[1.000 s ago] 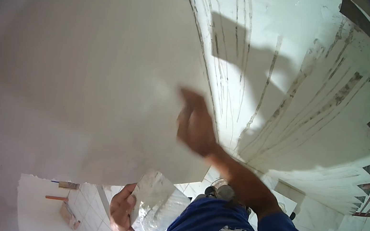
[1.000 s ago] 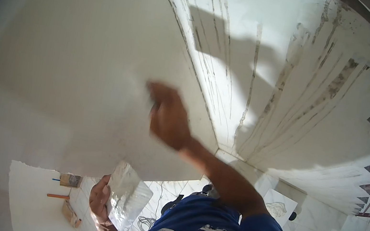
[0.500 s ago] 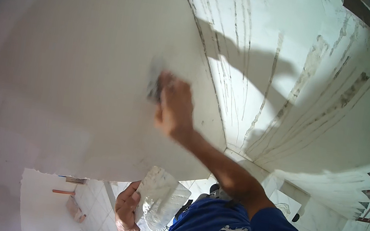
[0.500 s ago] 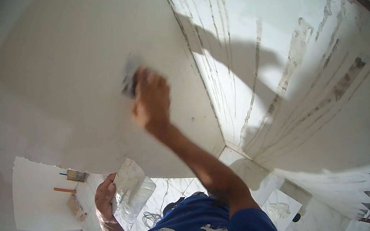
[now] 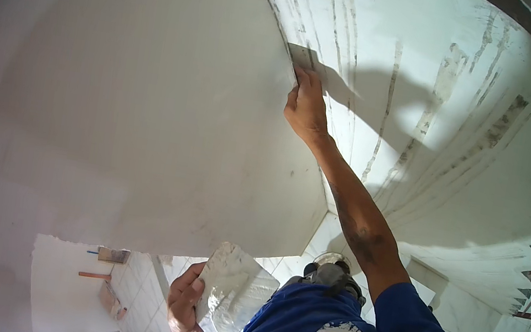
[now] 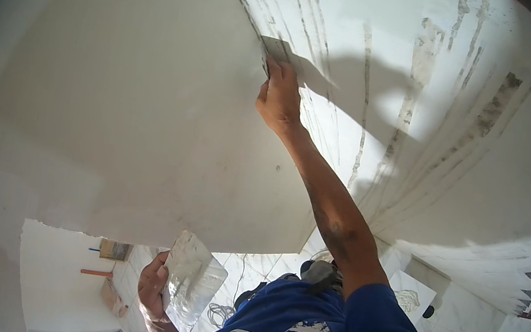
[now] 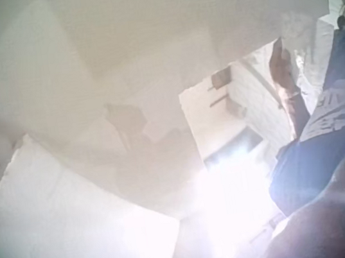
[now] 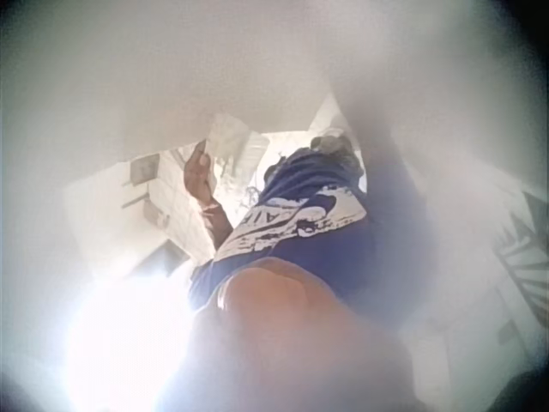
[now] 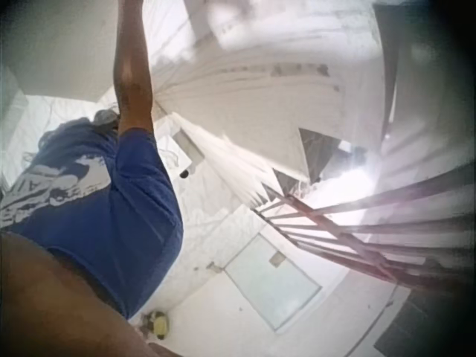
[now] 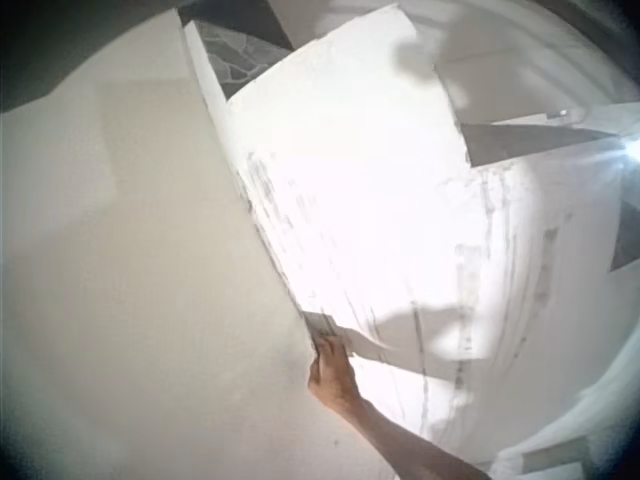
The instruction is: Applying and smoothing plaster or joint compound onto a wall surface using a putty knife and hawk.
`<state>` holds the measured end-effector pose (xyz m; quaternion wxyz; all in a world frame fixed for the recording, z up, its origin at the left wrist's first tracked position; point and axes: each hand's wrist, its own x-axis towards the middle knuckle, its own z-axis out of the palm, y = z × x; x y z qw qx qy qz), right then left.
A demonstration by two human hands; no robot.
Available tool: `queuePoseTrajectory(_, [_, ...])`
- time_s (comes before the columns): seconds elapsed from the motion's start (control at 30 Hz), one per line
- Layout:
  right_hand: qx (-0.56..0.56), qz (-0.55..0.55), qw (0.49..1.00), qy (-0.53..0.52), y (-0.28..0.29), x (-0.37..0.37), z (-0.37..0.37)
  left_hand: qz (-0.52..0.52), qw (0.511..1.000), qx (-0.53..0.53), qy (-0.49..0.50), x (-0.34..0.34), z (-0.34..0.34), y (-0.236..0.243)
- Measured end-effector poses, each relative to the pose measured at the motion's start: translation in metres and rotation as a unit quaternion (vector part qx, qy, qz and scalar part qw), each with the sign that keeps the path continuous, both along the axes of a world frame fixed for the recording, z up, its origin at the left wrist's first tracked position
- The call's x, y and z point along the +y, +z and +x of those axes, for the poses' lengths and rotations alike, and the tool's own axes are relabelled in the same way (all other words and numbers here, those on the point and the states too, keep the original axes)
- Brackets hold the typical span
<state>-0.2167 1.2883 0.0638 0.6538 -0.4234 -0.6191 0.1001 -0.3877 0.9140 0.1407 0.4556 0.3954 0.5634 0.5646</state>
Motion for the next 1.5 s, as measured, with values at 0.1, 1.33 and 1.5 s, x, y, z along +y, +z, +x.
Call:
queuePoseTrajectory(0.1, [0.003,0.046,0.998,-0.037,-0.004,-0.015,-0.028,-0.007,0.998,-0.067,0.0,-0.002,-0.001,-0.003])
queuePoseTrajectory(1.33, [0.037,0.072,0.989,0.127,0.036,-0.135,-0.028,0.021,1.0,-0.005,0.005,-0.01,0.0,0.014])
queuePoseTrajectory(1.5, [0.129,-0.057,0.965,0.219,0.033,-0.102,0.037,-0.008,0.995,0.094,0.04,0.025,0.002,0.009])
